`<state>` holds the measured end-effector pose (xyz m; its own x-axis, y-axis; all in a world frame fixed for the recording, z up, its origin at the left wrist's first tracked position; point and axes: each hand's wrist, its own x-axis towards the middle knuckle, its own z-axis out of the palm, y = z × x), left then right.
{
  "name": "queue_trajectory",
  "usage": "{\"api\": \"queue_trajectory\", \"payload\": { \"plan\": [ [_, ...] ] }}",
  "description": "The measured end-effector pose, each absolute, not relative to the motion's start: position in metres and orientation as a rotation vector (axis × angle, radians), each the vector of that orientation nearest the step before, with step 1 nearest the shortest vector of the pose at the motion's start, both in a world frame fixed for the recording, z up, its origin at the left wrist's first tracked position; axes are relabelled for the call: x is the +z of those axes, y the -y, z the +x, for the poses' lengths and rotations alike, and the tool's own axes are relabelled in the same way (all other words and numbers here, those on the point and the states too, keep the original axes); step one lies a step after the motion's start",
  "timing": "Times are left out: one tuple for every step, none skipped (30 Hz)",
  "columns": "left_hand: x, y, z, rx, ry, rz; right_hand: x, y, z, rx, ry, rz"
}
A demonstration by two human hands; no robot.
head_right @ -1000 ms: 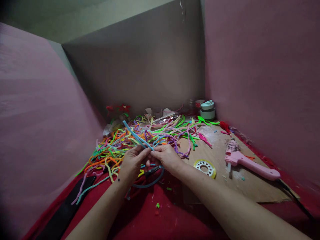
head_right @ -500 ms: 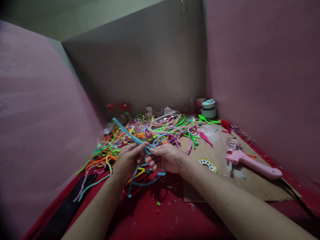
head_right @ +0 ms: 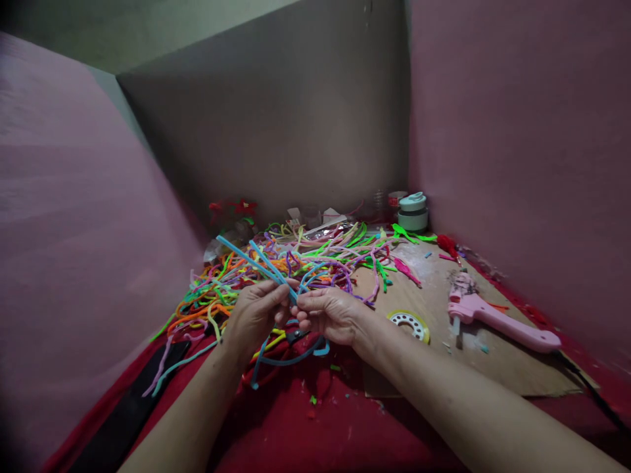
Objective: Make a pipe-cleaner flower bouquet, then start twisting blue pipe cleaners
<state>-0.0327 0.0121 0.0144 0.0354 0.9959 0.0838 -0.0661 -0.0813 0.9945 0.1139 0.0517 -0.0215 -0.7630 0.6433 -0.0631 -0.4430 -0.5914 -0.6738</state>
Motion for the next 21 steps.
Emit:
{"api": "queue_trajectory", "payload": {
  "plan": [
    [0.0145,-0.0118,-0.0322,1.269,-1.093,1.241,-0.0209,-0.0513,0.1143,2.323,0.884,-0.414],
    [0.0145,-0.0116,-0.0318,1.265,-1.091,1.245,-0.0206,-0.0509,0.1145,2.322,0.895,-0.424],
    [0.0144,-0.0114,-0.0315,1.259,-1.089,1.251,-0.0207,-0.0507,0.1145,2.317,0.907,-0.438],
    [0.0141,-0.0113,-0.0313,1.254,-1.087,1.256,-0.021,-0.0505,0.1142,2.309,0.92,-0.453],
    [0.0137,-0.0113,-0.0312,1.252,-1.085,1.258,-0.0215,-0.0505,0.1138,2.296,0.933,-0.468],
    [0.0132,-0.0114,-0.0312,1.247,-1.087,1.259,-0.0221,-0.0505,0.1133,2.282,0.946,-0.483],
    [0.0127,-0.0116,-0.0312,1.243,-1.089,1.259,-0.0226,-0.0506,0.1127,2.266,0.959,-0.499],
    [0.0121,-0.0118,-0.0312,1.238,-1.091,1.261,-0.0229,-0.0508,0.112,2.247,0.972,-0.517],
    [0.0116,-0.012,-0.0311,1.232,-1.094,1.268,-0.023,-0.051,0.1115,2.225,0.983,-0.536],
    [0.0112,-0.0123,-0.031,1.223,-1.101,1.287,-0.023,-0.0512,0.111,2.204,0.994,-0.554],
    [0.011,-0.0124,-0.0308,1.216,-1.114,1.315,-0.0227,-0.0514,0.1106,2.183,1.005,-0.571],
    [0.011,-0.0125,-0.0304,1.215,-1.136,1.35,-0.0223,-0.0515,0.1104,2.158,1.014,-0.587],
    [0.0114,-0.0124,-0.0299,1.217,-1.164,1.388,-0.022,-0.0516,0.1102,2.133,1.024,-0.601],
    [0.0119,-0.0123,-0.0293,1.224,-1.203,1.421,-0.0216,-0.0515,0.11,2.107,1.035,-0.612],
    [0.0127,-0.0119,-0.0286,1.233,-1.245,1.446,-0.0213,-0.0512,0.1097,2.084,1.045,-0.623],
    [0.0136,-0.0116,-0.0278,1.238,-1.286,1.46,-0.021,-0.0506,0.1094,2.066,1.053,-0.631],
    [0.0144,-0.0112,-0.0271,1.24,-1.321,1.465,-0.0206,-0.0499,0.109,2.045,1.063,-0.641],
    [0.015,-0.0108,-0.0264,1.239,-1.347,1.464,-0.0201,-0.0489,0.1085,2.016,1.078,-0.654],
    [0.0153,-0.0106,-0.0258,1.244,-1.362,1.458,-0.0194,-0.0478,0.108,1.979,1.1,-0.669],
    [0.0153,-0.0106,-0.0253,1.256,-1.369,1.448,-0.0186,-0.0467,0.1075,1.935,1.126,-0.683],
    [0.015,-0.0107,-0.0251,1.273,-1.368,1.436,-0.0176,-0.0458,0.1071,1.891,1.156,-0.695]
  ]
}}
